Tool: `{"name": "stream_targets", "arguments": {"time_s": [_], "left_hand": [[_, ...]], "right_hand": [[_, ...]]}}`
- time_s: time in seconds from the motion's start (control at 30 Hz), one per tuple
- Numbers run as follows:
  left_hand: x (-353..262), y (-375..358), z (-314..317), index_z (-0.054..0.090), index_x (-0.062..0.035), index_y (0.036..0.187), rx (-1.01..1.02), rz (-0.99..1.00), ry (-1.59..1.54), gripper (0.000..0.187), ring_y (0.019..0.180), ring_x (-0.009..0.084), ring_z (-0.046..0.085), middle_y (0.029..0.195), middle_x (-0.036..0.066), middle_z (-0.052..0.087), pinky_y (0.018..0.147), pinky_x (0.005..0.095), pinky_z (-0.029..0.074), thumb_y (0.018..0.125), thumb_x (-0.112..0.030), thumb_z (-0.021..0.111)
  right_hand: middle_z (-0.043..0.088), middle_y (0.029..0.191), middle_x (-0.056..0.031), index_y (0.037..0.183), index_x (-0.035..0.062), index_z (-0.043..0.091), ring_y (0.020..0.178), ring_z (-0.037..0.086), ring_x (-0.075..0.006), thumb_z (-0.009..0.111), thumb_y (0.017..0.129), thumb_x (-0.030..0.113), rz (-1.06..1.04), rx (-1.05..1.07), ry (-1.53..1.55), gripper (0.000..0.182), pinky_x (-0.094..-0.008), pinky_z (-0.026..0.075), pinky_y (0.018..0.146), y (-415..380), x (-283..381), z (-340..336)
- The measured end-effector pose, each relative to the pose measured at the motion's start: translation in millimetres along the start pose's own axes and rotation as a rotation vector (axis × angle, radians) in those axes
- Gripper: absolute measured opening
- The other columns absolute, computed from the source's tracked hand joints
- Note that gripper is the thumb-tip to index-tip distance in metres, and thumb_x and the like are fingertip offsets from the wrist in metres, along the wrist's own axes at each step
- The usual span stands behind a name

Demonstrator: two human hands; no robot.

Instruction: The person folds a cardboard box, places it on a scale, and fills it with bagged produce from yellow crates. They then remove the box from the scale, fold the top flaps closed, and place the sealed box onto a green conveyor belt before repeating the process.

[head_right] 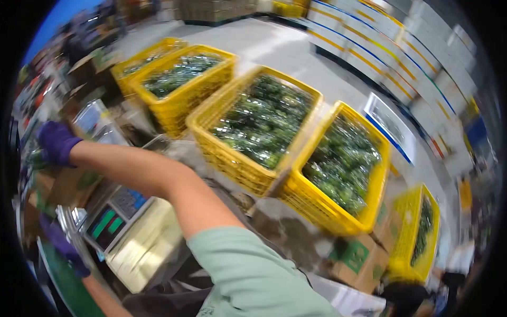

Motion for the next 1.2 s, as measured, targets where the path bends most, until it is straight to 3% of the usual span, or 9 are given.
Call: {"name": "stream_targets", "arguments": {"time_s": [0.13,0.23,0.37,0.47,0.57,0.7,1.0,1.1,1.2], "left_hand": [[33,9,-4,0.044,0.0037,0.135,0.072,0.269,0.295,0.043,0.127,0.0337,0.047,0.140,0.022,0.044,0.108,0.0408,0.038,0.103,-0.024,0.039],[56,14,-6,0.048,0.0047,0.132,0.030,0.319,0.354,0.042,0.127,0.0340,0.048,0.137,0.022,0.048,0.106,0.0421,0.039,0.102,-0.024,0.040],[22,17,10,0.049,0.0058,0.132,-0.005,0.319,0.393,0.044,0.127,0.0330,0.047,0.137,0.022,0.050,0.107,0.0413,0.037,0.101,-0.025,0.041],[1,26,31,0.049,0.0058,0.132,0.007,0.227,0.341,0.045,0.128,0.0327,0.047,0.137,0.022,0.049,0.107,0.0412,0.037,0.101,-0.025,0.041],[-15,33,40,0.048,0.0057,0.133,0.029,0.172,0.311,0.045,0.128,0.0325,0.047,0.137,0.022,0.049,0.107,0.0410,0.037,0.101,-0.026,0.041],[-30,45,44,0.048,0.0056,0.133,0.055,0.122,0.278,0.046,0.128,0.0322,0.047,0.137,0.022,0.049,0.107,0.0408,0.037,0.101,-0.026,0.042],[-25,57,41,0.048,0.0054,0.134,0.078,0.039,0.214,0.047,0.129,0.0316,0.046,0.138,0.022,0.049,0.107,0.0404,0.037,0.101,-0.027,0.042],[-37,51,36,0.047,0.0029,0.136,0.173,0.231,0.352,0.047,0.130,0.0326,0.045,0.141,0.022,0.046,0.107,0.0408,0.037,0.101,-0.029,0.041],[-52,42,41,0.045,-0.0002,0.138,0.306,0.464,0.518,0.047,0.131,0.0338,0.044,0.144,0.022,0.042,0.107,0.0414,0.037,0.101,-0.031,0.041]], "right_hand": [[0.057,0.081,-0.0164,0.078,0.0037,0.058,0.074,0.056,-0.0345,0.073,0.063,0.007,0.027,-0.364,0.304,0.021,-0.0465,0.044,0.068,-76,-33,-201],[0.063,0.093,-0.0120,0.107,0.0011,0.054,0.081,0.067,-0.0202,0.056,0.088,-0.005,-0.067,-0.380,0.108,0.020,-0.0293,0.057,0.067,-189,-56,-366],[0.060,0.077,0.0015,0.099,0.0007,0.058,0.067,0.051,-0.0047,0.064,0.091,0.012,0.627,-0.723,-0.344,0.015,-0.0217,0.046,0.060,-398,-71,-542],[0.060,0.115,-0.0171,0.120,-0.0027,0.055,0.103,0.062,-0.0245,0.070,0.086,0.022,1.089,-0.633,-0.386,0.045,-0.0333,0.051,0.086,-556,-88,-622],[0.050,0.132,-0.0246,0.135,-0.0012,0.044,0.118,0.052,-0.0376,0.078,0.074,0.042,1.347,-0.363,-1.196,0.081,-0.0445,0.042,0.101,-686,-75,-712],[0.050,0.133,-0.0231,0.137,0.0066,0.044,0.118,0.051,-0.0424,0.079,0.066,0.049,1.740,0.191,-1.365,0.090,-0.0484,0.042,0.100,-758,-36,-725],[0.060,0.120,-0.0190,0.128,0.0109,0.052,0.110,0.057,-0.0378,0.077,0.070,0.036,1.924,-0.138,-1.055,0.068,-0.0457,0.047,0.090,-749,-26,-732],[0.061,0.113,-0.0198,0.122,0.0107,0.057,0.104,0.059,-0.0363,0.075,0.069,0.031,1.180,-0.081,-1.831,0.060,-0.0443,0.046,0.091,-675,-26,-710],[0.050,0.131,-0.0183,0.133,0.0087,0.046,0.118,0.050,-0.0387,0.078,0.069,0.037,1.249,-0.049,-1.078,0.077,-0.0506,0.044,0.093,-648,-88,-664]]}}
Point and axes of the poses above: each hand's wrist, its own y-axis towards the middle knuckle, its own z-axis out of the palm, x = y × z, the point moved 6 cm from there along y, towards the middle knuckle
